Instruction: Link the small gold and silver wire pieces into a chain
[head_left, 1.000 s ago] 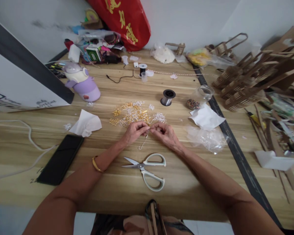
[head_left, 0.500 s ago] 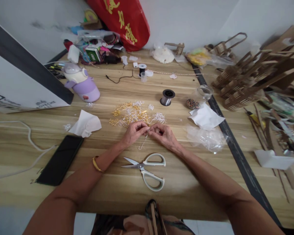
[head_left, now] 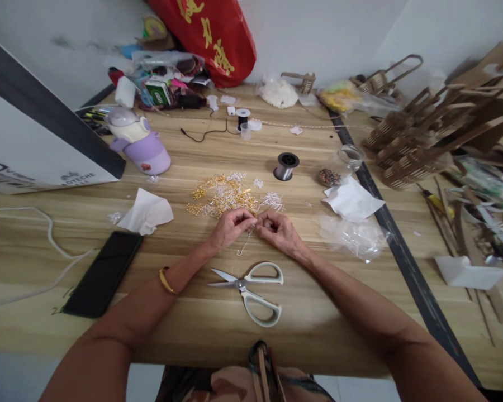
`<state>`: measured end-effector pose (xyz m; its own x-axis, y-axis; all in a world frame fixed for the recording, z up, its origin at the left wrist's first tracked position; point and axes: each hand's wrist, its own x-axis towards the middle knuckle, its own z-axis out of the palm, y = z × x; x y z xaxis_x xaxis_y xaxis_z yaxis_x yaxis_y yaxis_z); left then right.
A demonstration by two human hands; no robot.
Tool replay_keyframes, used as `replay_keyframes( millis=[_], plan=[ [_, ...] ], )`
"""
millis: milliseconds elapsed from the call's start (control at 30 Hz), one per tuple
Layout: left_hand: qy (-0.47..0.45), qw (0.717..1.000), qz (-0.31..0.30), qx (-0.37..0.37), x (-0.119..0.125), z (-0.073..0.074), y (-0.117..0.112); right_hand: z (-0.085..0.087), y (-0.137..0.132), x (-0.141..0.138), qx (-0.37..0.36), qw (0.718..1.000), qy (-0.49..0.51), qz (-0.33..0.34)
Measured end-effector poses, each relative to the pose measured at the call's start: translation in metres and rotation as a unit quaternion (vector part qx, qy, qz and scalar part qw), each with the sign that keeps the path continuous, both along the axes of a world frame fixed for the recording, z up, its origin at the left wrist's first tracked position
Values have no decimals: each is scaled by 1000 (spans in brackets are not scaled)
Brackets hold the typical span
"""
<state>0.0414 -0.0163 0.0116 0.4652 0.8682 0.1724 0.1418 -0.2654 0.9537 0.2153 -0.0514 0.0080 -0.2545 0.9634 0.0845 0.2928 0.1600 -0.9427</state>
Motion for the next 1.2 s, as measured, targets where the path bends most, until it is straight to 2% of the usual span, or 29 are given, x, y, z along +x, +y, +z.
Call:
replay_keyframes(
  millis=[267,567,1200],
  plan=[
    [-24,998,-18,-54,-1,-2,1,-3,0,0,-2,1000,10,13],
    [-35,994,-6,-102,-1,-3,3,-3,0,0,-11,1000,8,8],
    [-31,991,-31,-127,-3,-2,4,-1,0,1,5,1000,-10,3]
  ],
)
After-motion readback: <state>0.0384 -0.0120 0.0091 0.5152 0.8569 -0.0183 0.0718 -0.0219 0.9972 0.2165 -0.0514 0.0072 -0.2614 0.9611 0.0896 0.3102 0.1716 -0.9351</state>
